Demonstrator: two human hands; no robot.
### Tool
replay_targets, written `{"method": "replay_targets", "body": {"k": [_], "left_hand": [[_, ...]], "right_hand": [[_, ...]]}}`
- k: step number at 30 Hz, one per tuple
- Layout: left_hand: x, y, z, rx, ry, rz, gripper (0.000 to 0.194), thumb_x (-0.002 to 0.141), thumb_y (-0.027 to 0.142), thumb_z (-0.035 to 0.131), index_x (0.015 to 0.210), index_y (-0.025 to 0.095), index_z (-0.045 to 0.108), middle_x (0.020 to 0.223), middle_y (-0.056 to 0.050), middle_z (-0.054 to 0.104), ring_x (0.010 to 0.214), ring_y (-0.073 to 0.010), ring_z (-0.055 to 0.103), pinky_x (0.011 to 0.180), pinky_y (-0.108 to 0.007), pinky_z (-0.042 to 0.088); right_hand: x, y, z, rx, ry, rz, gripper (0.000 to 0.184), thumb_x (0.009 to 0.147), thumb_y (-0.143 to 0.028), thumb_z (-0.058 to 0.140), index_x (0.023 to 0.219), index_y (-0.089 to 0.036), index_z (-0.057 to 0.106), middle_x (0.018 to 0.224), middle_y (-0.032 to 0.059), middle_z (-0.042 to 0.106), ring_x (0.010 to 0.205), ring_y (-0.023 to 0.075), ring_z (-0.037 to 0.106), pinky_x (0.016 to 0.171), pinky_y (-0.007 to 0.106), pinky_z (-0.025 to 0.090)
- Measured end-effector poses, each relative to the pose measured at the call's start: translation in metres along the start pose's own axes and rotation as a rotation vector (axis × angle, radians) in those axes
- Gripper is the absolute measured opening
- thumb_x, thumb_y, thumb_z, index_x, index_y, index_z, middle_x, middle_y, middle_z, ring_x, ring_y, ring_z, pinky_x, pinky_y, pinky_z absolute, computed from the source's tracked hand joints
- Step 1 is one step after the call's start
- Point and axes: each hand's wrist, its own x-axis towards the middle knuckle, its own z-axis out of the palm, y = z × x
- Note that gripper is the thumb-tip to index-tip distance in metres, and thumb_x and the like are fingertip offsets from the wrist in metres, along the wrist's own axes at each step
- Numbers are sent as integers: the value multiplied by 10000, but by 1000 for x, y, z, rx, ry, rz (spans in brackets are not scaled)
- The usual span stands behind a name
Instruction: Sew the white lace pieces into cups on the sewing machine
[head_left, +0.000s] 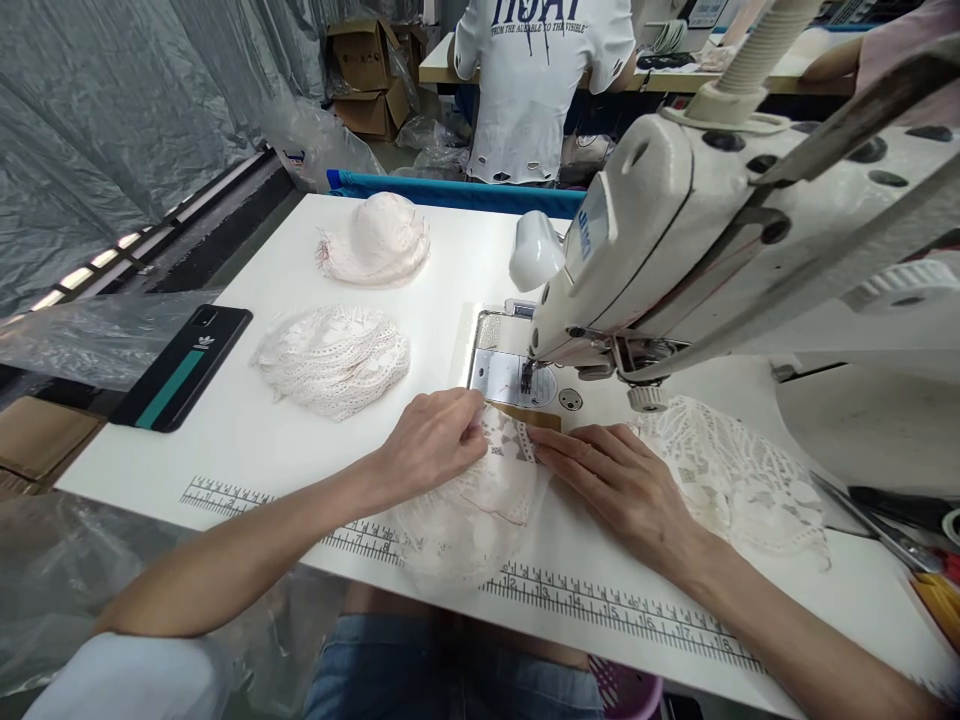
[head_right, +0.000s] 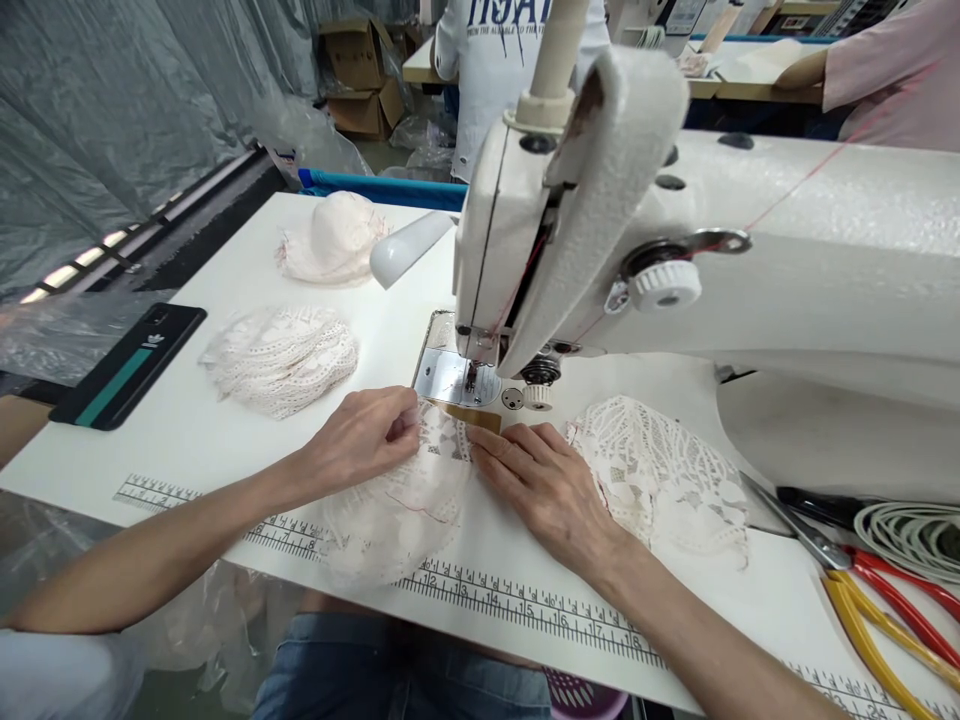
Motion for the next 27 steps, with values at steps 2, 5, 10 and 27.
{"method": "replay_targets", "body": {"k": [2,5,10,27], "left_hand": [[0,0,1,8,4,5,107,758,89,409,677,156,422,618,11,498,521,-76,397,473,-208,307],[-1,-2,1,30,16,18,104,757,101,404,671,160,414,609,12,498,518,-77,401,470,-209,297],[8,-10,-3,161,14,9,119,786,140,401,675,159,440,588,8,502,500,-86,399,463,-220,272],[7,18,8,566,88,347,242,890,63,342,990,126,553,965,-72,594,839,-185,552,775,-357,370]], "right_hand": [[0,0,1,-4,-9,-5,219,872,-21,498,1047,-107,598,1147,92,661,888,215,580,682,349,457],[0,-1,0,-24,-36,-9,208,879,-34,495,1025,-127,612,1176,74,648,905,214,574,688,348,454],[7,-6,-6,-125,-71,-40,236,871,1,460,971,-125,632,1137,90,663,879,204,579,653,329,440],[8,-22,-8,-174,-26,28,214,886,-31,418,892,-117,614,955,121,671,759,187,578,607,321,385]]}}
